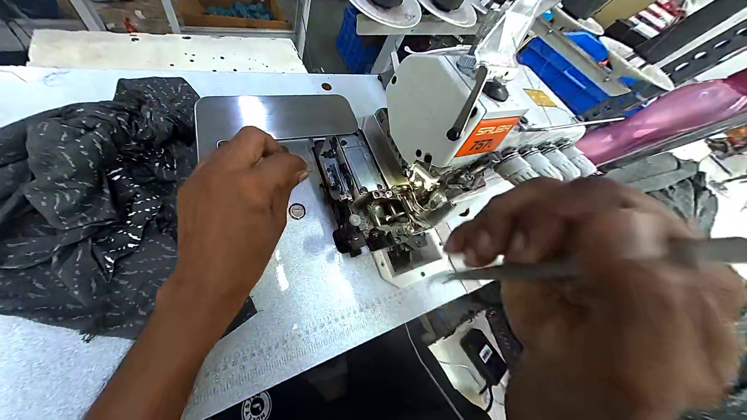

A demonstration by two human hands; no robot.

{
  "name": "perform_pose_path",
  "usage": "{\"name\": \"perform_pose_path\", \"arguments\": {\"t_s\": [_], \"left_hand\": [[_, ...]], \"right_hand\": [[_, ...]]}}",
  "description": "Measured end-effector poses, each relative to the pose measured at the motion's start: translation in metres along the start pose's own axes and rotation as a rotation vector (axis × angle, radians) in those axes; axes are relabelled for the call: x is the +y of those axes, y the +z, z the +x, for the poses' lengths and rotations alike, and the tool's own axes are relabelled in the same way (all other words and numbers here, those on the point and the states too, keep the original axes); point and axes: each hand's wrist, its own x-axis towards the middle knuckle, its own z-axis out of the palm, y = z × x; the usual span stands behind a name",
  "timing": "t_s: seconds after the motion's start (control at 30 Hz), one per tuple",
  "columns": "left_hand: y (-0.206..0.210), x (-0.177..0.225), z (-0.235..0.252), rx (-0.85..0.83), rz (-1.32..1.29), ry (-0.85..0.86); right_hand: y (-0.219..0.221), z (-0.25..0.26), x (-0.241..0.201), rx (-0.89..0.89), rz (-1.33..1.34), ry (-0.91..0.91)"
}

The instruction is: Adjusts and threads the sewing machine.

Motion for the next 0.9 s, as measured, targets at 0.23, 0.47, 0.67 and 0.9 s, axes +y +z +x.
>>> {"name": "perform_pose_path", "arguments": {"t_s": [0.23, 0.47, 0.67, 0.9], "left_hand": [[-0.017, -0.002, 0.011, -0.167, -0.390, -0.172], [-0.004, -0.016, 0.033, -0.080, -0.170, 0.223], [0.011, -0.027, 0.065, -0.140, -0.186, 0.495], [0.012, -0.031, 0.116, -0.373, -0.194, 0.554]], "right_hand": [[-0.015, -0.009, 0.011, 0.050, 0.155, 0.019], [-0.019, -0.017, 0.015, -0.017, 0.521, 0.221], [0.008, -0.006, 0.026, 0.181, 0.004, -0.154], [0.049, 0.019, 0.056, 0.305, -0.145, -0.325]]}}
